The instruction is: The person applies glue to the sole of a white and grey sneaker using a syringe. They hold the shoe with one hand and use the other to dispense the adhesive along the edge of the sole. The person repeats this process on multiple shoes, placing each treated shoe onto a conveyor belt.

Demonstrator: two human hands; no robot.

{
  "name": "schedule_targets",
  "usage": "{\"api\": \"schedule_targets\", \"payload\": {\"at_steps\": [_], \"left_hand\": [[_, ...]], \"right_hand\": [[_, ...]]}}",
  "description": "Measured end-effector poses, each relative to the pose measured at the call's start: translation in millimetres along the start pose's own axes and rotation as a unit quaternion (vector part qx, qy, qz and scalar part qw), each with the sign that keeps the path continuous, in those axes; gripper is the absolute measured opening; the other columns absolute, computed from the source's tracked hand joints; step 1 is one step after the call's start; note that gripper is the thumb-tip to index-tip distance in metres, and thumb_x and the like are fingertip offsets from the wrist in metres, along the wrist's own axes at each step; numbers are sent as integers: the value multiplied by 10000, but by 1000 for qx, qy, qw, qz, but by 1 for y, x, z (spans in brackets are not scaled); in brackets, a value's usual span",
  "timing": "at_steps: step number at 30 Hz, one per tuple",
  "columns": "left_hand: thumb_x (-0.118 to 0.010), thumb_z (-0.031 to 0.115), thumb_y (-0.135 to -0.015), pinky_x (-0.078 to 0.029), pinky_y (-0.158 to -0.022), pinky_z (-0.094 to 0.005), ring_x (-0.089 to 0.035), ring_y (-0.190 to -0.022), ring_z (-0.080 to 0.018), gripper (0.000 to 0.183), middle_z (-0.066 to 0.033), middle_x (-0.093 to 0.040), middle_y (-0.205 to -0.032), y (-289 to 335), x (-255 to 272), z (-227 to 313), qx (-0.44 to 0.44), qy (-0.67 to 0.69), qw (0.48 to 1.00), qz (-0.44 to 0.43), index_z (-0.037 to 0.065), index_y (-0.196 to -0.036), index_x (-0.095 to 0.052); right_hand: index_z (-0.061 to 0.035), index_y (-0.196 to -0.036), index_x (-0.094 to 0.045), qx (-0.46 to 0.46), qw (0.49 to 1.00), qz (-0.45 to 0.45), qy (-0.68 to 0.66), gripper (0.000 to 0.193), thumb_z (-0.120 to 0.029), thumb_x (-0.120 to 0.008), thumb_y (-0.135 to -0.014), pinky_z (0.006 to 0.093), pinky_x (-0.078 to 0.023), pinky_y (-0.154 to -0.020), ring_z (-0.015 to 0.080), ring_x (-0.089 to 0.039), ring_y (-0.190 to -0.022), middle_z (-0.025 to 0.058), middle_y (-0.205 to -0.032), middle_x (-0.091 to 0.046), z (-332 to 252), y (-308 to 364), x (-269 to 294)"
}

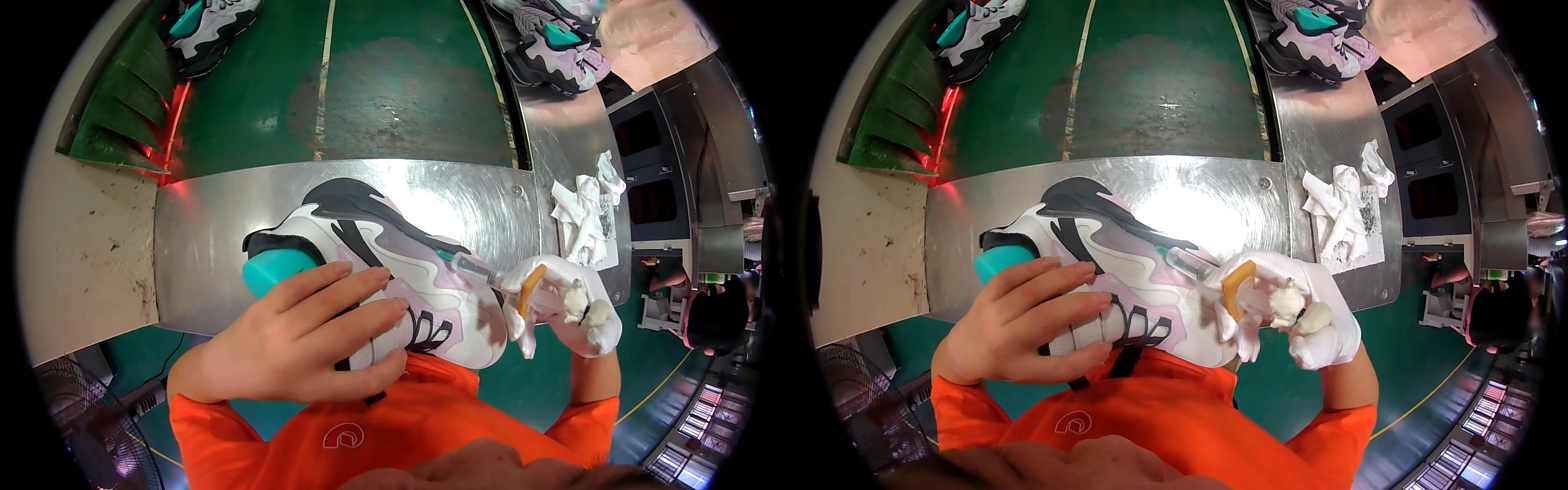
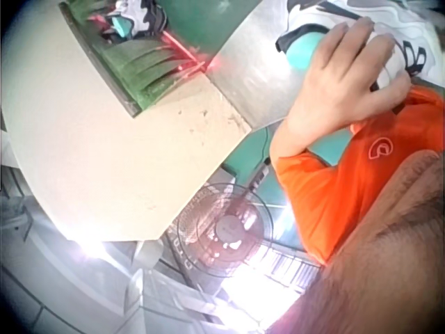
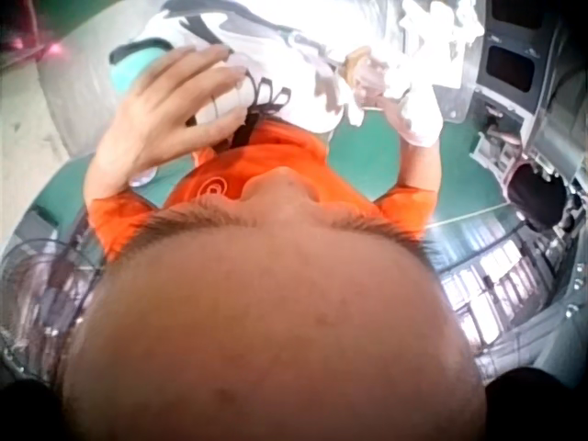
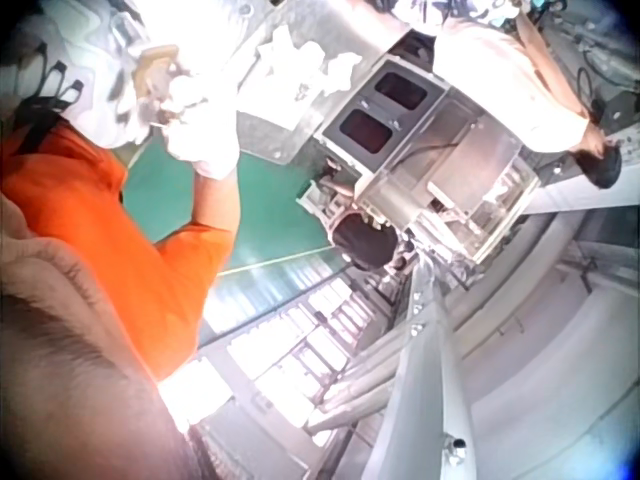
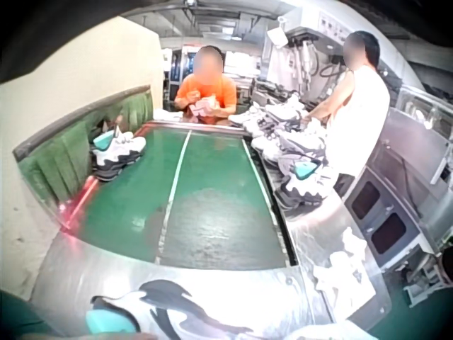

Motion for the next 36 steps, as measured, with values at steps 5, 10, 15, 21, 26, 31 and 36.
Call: {"api": "schedule_targets", "payload": {"at_steps": [5,10,15,21,26,31,36], "left_hand": [[-743,138,-714,-505,-923,-405,-622,-1113,-270,294,-39,-651,-1152,2,0,0,-4,-10,1000,3,271,-965,-666],[-723,120,-724,-498,-939,-401,-618,-1130,-266,312,-35,-645,-1159,2,3,3,-1,-16,1000,-16,273,-988,-660],[-712,111,-733,-492,-961,-399,-616,-1137,-262,343,-34,-645,-1162,1,4,4,1,-21,999,-31,282,-1027,-670],[-688,101,-744,-519,-930,-381,-648,-1097,-283,347,-70,-669,-1189,1,2,4,42,0,999,-3,167,-1084,-669],[-665,103,-757,-539,-865,-369,-669,-1050,-295,292,-119,-684,-1164,-2,1,1,21,-22,999,21,70,-1047,-655],[-659,102,-748,-535,-834,-375,-673,-1031,-299,262,-127,-697,-1114,-3,-1,4,12,-44,999,19,53,-1006,-657],[-699,62,-767,-540,-812,-345,-682,-1006,-262,228,-101,-704,-1077,0,-4,16,38,-90,995,10,79,-993,-675]], "right_hand": [[153,-1193,-550,-5,1000,7,12,928,-426,-798,-512,279,-548,-543,241,-665,-767,199,-890,-645,-4,4,-5],[143,-1195,-549,-3,999,9,34,929,-458,-804,-533,271,-547,-542,223,-664,-686,178,-883,-653,-5,11,-4],[134,-1198,-544,-12,998,19,62,960,-503,-822,-536,270,-544,-532,201,-653,-590,162,-866,-659,-4,20,1],[146,-1200,-535,2,999,29,21,979,-519,-832,-545,268,-538,-504,199,-652,-586,177,-858,-650,3,31,7],[154,-1194,-537,35,999,31,-16,968,-515,-834,-561,269,-537,-491,208,-647,-581,193,-855,-642,12,40,11],[147,-1190,-547,50,998,28,-31,958,-516,-836,-561,271,-537,-488,209,-642,-588,194,-855,-639,18,50,19],[140,-1205,-541,50,998,20,-43,1015,-569,-848,-547,271,-536,-485,208,-639,-592,193,-856,-634,24,58,30]]}}
Point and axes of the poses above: each hand's wrist, its own y-axis away from the middle knuckle, its own x-axis out of the back of the hand, z = x × y, the point moved 2 cm from there along -y, towards the middle knuckle
